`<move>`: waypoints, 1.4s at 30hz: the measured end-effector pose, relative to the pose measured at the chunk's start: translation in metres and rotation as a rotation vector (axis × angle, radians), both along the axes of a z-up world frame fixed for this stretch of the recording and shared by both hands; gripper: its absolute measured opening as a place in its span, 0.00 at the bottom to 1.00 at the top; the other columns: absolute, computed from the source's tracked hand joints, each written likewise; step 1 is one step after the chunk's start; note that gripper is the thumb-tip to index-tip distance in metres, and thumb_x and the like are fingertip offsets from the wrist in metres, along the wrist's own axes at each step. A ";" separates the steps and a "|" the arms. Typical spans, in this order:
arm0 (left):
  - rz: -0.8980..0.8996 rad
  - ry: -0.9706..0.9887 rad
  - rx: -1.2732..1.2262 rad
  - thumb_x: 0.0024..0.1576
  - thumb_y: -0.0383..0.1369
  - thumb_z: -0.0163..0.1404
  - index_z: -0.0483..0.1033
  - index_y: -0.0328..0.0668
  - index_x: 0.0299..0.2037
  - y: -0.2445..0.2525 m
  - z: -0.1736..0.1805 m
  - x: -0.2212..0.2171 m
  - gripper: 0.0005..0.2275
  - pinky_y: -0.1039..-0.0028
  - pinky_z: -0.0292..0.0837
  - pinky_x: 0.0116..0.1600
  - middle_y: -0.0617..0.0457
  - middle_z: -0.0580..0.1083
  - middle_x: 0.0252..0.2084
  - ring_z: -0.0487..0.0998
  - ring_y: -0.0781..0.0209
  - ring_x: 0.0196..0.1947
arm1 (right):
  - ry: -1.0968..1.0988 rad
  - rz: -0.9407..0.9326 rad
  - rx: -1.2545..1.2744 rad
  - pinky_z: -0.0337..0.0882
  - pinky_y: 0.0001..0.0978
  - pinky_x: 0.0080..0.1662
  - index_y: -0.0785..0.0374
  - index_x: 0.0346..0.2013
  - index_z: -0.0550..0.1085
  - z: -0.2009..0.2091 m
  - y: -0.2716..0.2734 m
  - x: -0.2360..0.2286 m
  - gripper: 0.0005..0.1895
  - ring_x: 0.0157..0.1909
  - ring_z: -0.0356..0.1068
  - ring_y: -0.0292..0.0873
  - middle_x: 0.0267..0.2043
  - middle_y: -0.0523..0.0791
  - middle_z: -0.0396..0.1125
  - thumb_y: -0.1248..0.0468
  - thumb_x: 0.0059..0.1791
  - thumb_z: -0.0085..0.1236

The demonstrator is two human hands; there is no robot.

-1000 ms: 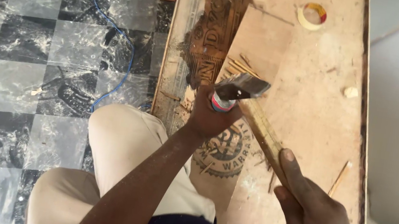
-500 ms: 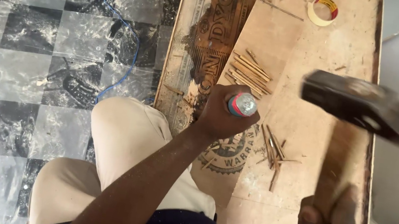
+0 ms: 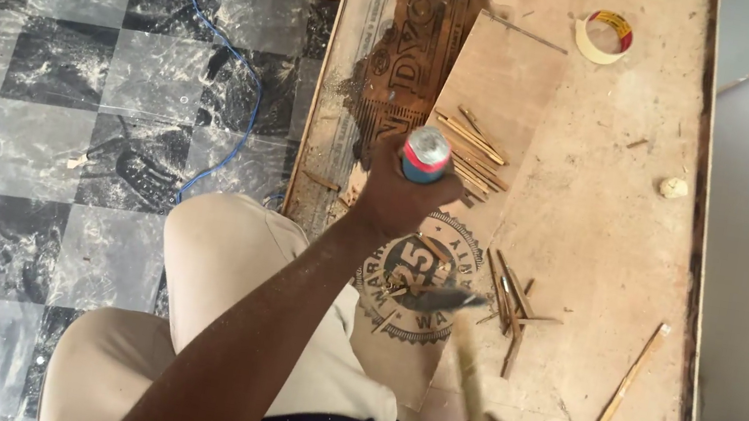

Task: The person sits at a workbench holding a cylindrical container in one hand and uses a chisel and hammer to split small wooden dowel sticks into shorter pieces, one at a time, placing the split pieces in a pile on the bench.

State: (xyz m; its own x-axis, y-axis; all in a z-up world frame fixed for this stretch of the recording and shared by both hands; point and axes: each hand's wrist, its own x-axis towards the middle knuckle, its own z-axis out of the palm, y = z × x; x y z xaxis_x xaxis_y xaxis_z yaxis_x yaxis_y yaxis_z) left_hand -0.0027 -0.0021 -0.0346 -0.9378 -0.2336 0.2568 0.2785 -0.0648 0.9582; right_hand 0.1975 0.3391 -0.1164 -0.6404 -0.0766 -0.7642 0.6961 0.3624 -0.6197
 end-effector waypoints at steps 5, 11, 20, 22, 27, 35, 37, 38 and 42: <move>-0.103 -0.231 0.102 0.51 0.25 0.59 0.72 0.39 0.26 0.009 0.012 0.012 0.07 0.73 0.74 0.34 0.60 0.73 0.24 0.74 0.71 0.26 | 0.110 0.514 0.336 0.71 0.42 0.36 0.64 0.38 0.77 0.024 -0.025 -0.012 0.17 0.28 0.69 0.44 0.21 0.49 0.68 0.53 0.46 0.66; -0.061 -0.154 0.097 0.49 0.25 0.60 0.75 0.38 0.27 0.006 0.019 0.012 0.05 0.74 0.76 0.36 0.58 0.75 0.26 0.77 0.71 0.28 | 0.744 0.715 0.509 0.74 0.46 0.42 0.62 0.48 0.75 0.092 -0.080 -0.081 0.21 0.40 0.73 0.52 0.39 0.51 0.72 0.53 0.46 0.60; 0.004 -0.103 0.197 0.50 0.23 0.58 0.73 0.37 0.26 -0.004 0.008 0.010 0.06 0.73 0.74 0.35 0.58 0.73 0.26 0.74 0.69 0.27 | 1.082 0.853 0.567 0.71 0.50 0.47 0.65 0.41 0.72 0.042 -0.157 -0.178 0.13 0.47 0.70 0.58 0.43 0.53 0.69 0.57 0.52 0.51; 0.029 -0.109 0.213 0.50 0.23 0.58 0.73 0.38 0.26 -0.003 -0.001 0.008 0.05 0.74 0.74 0.36 0.58 0.74 0.27 0.75 0.69 0.28 | 1.163 0.858 0.551 0.71 0.51 0.46 0.65 0.40 0.72 0.022 -0.153 -0.187 0.11 0.45 0.71 0.58 0.41 0.54 0.70 0.59 0.52 0.49; 0.004 -0.195 0.200 0.47 0.25 0.61 0.69 0.47 0.37 0.000 -0.005 0.014 0.14 0.78 0.74 0.42 0.59 0.74 0.34 0.75 0.72 0.34 | 0.603 0.480 0.291 0.73 0.49 0.38 0.63 0.29 0.75 0.027 -0.145 -0.198 0.17 0.31 0.75 0.56 0.26 0.52 0.72 0.55 0.53 0.46; -0.022 -0.034 0.258 0.51 0.19 0.54 0.70 0.40 0.25 -0.021 0.025 0.022 0.08 0.76 0.68 0.33 0.61 0.70 0.24 0.69 0.72 0.26 | 1.008 0.501 0.379 0.73 0.42 0.39 0.62 0.35 0.81 0.049 -0.143 -0.175 0.11 0.35 0.74 0.51 0.34 0.50 0.73 0.56 0.49 0.62; 0.004 -0.038 0.270 0.51 0.19 0.54 0.69 0.40 0.25 -0.023 0.025 0.024 0.08 0.76 0.66 0.32 0.62 0.69 0.24 0.68 0.73 0.26 | 0.971 0.460 0.389 0.75 0.39 0.39 0.61 0.36 0.82 0.052 -0.147 -0.175 0.10 0.34 0.75 0.48 0.36 0.49 0.73 0.57 0.47 0.64; 0.002 -0.047 0.271 0.51 0.20 0.54 0.69 0.40 0.24 -0.023 0.024 0.025 0.09 0.76 0.66 0.32 0.62 0.68 0.23 0.67 0.74 0.25 | 0.984 0.467 0.407 0.75 0.40 0.40 0.60 0.39 0.82 0.054 -0.149 -0.174 0.10 0.34 0.75 0.48 0.35 0.49 0.73 0.59 0.47 0.64; 0.029 -0.063 0.264 0.52 0.20 0.55 0.68 0.40 0.23 -0.022 0.022 0.029 0.09 0.77 0.65 0.31 0.62 0.68 0.23 0.66 0.74 0.25 | 1.008 0.496 0.364 0.74 0.37 0.39 0.59 0.43 0.83 0.059 -0.155 -0.173 0.12 0.34 0.74 0.46 0.34 0.48 0.74 0.60 0.47 0.65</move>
